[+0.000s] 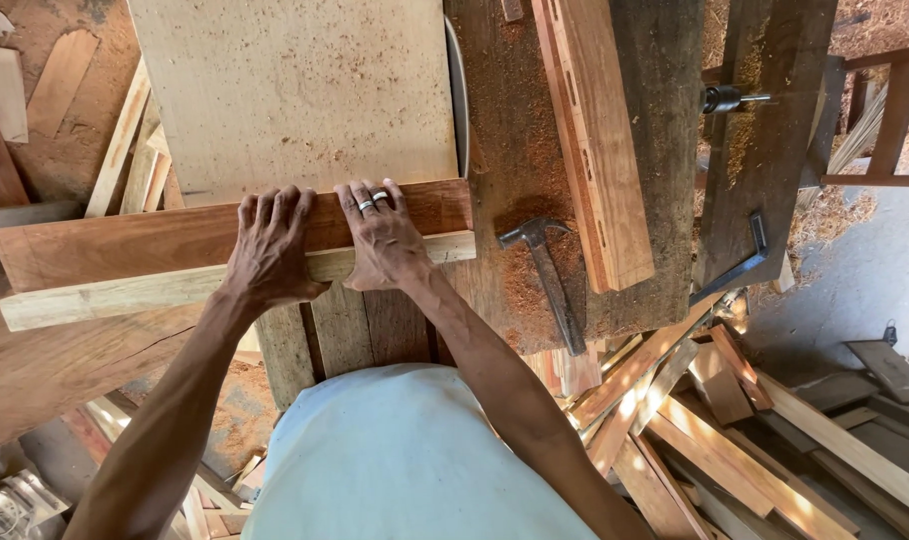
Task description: Measuring, aligning, and preparing wood planks for cutting on a saw table.
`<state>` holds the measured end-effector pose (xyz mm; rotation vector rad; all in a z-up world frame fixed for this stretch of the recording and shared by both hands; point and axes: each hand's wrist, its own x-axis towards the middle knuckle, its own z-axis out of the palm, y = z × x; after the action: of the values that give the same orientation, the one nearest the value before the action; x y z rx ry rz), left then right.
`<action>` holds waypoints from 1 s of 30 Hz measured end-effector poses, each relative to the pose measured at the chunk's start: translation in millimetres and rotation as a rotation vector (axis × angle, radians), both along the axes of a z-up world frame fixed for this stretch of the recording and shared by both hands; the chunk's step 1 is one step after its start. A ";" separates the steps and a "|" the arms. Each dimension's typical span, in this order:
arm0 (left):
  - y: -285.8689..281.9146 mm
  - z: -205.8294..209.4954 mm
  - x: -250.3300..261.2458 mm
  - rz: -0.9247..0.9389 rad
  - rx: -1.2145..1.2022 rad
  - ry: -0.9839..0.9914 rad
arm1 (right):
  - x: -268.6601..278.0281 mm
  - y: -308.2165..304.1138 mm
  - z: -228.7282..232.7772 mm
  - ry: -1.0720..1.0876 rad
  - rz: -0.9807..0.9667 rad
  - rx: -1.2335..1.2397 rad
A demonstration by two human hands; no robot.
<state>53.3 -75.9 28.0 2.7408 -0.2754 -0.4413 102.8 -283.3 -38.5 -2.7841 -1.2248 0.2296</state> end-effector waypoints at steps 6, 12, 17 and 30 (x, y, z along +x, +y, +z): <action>1.7 -2.8 2.1 -0.001 -0.011 -0.021 | 5.1 1.4 2.5 -0.014 0.015 0.004; 4.3 -10.0 4.7 -0.001 -0.007 -0.009 | 8.7 1.6 -3.4 -0.018 0.020 -0.026; 6.5 -12.6 10.0 -0.002 -0.007 -0.008 | 13.6 1.3 -13.7 -0.038 0.021 0.005; 9.9 -11.4 21.0 0.004 -0.006 -0.019 | 23.4 0.8 -26.4 -0.225 0.038 -0.054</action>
<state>74.3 -66.0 16.6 2.7409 -0.2750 -0.4122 126.2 -282.5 -64.9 -2.8987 -1.3379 -0.0504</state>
